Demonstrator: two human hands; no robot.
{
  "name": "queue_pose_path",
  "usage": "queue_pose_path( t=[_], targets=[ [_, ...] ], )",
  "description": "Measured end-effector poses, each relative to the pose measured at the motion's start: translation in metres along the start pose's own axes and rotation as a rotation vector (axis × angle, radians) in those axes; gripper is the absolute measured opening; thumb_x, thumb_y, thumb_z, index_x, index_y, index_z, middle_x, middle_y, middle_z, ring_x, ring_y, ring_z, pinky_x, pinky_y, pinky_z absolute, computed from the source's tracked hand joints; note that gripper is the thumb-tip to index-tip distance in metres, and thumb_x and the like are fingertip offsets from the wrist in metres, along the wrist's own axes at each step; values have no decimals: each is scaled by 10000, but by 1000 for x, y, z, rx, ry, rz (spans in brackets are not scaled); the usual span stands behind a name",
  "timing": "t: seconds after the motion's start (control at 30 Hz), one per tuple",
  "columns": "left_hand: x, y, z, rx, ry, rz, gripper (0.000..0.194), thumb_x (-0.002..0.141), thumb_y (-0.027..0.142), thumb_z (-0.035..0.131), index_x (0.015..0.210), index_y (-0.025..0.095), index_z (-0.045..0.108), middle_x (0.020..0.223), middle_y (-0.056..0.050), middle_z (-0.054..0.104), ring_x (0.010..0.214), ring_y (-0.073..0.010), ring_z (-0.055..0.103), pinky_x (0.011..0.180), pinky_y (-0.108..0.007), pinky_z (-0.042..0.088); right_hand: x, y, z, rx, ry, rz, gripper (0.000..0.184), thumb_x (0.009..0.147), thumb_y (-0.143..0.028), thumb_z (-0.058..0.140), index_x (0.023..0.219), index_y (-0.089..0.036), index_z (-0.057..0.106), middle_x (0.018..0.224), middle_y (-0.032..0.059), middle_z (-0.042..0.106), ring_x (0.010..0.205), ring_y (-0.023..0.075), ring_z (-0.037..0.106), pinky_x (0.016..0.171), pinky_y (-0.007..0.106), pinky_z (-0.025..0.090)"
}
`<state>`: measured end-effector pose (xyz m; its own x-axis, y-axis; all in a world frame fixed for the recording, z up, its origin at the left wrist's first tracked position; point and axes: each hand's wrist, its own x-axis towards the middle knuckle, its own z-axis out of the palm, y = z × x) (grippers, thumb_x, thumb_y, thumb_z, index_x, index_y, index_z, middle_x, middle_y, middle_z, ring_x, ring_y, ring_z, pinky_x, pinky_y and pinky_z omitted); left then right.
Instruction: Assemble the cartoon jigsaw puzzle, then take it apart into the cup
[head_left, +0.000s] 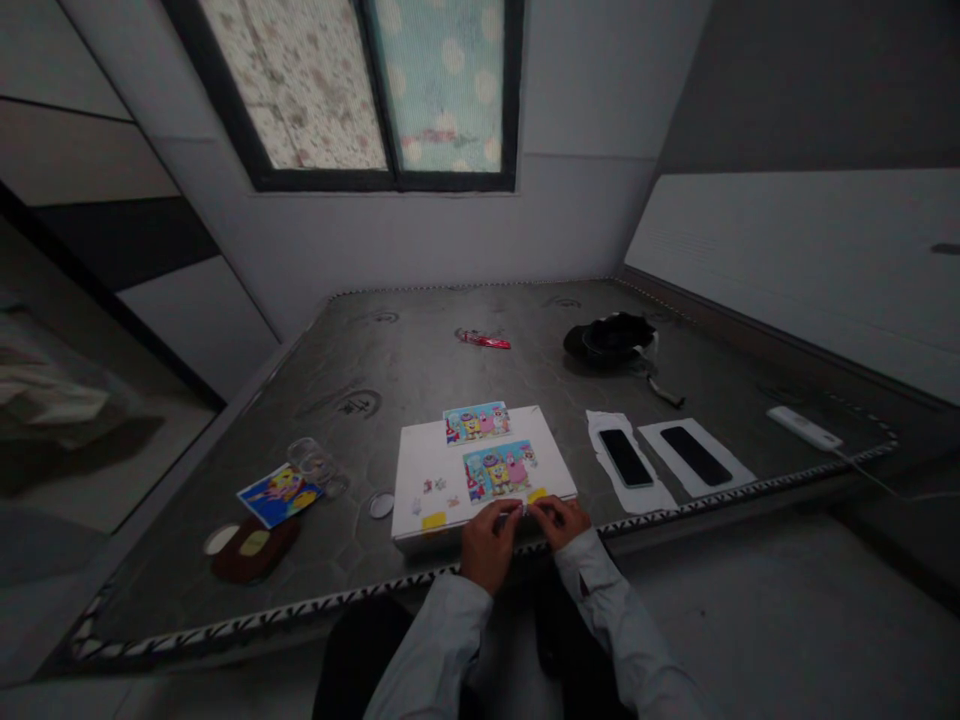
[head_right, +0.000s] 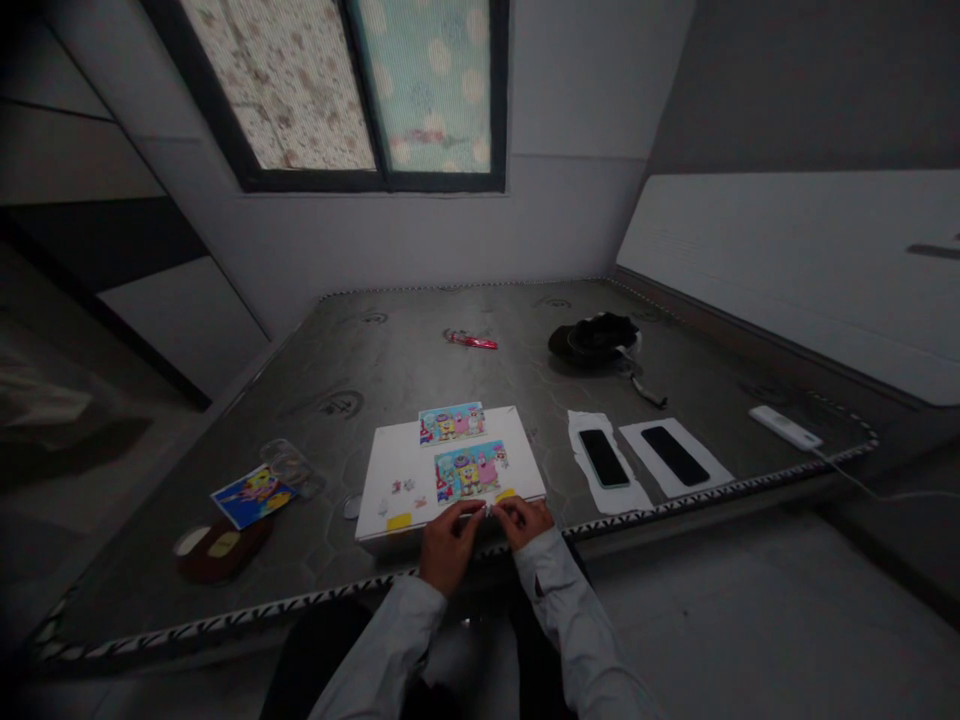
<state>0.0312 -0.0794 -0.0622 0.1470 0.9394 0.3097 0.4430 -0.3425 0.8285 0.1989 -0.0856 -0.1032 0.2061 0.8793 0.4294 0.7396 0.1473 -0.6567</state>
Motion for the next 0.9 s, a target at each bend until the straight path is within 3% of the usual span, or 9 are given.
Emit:
queue_pose_path(
  t=[0.17, 0.3, 0.4, 0.53, 0.9],
  targets=[
    [1, -4, -1, 369, 53, 251, 277, 946, 240, 479, 1148, 231, 668, 1155, -79, 690, 1063, -219, 626, 918, -398, 506, 8, -4, -9, -27, 8, 81, 499, 881, -637, 478, 813, -221, 746, 528, -7, 579, 602, 150, 557, 670, 253, 396],
    [3, -2, -4, 574, 33, 268, 355, 933, 241, 495, 1267, 272, 609, 1315, -83, 613, 1187, -269, 558, 953, -452, 467, 42, -2, -19, -86, -37, 165, 476, 839, -635, 524, 805, -219, 755, 527, -17, 581, 544, 130, 555, 689, 271, 389],
    [3, -2, -4, 604, 7, 266, 383, 937, 266, 491, 1311, 274, 576, 1357, -84, 583, 1228, -276, 526, 977, -459, 444, 74, 0, -21, -164, -184, 318, 384, 791, -585, 610, 819, -235, 764, 571, -16, 617, 577, 136, 574, 635, 255, 381],
    [2, -6, -3, 601, -22, 270, 372, 942, 283, 488, 1304, 290, 576, 1363, -61, 581, 1233, -278, 517, 986, -470, 428, 105, 3, -13, -200, -236, 388, 330, 729, -543, 687, 784, -229, 774, 609, 3, 653, 562, 138, 558, 552, 246, 350],
    [7, -9, -5, 557, -73, 268, 294, 931, 265, 515, 1201, 282, 630, 1310, -40, 617, 1170, -251, 542, 956, -446, 444, 113, -1, -4, -329, -326, 362, 344, 733, -567, 677, 738, -236, 766, 673, 32, 695, 639, 167, 596, 634, 282, 360]
  ],
)
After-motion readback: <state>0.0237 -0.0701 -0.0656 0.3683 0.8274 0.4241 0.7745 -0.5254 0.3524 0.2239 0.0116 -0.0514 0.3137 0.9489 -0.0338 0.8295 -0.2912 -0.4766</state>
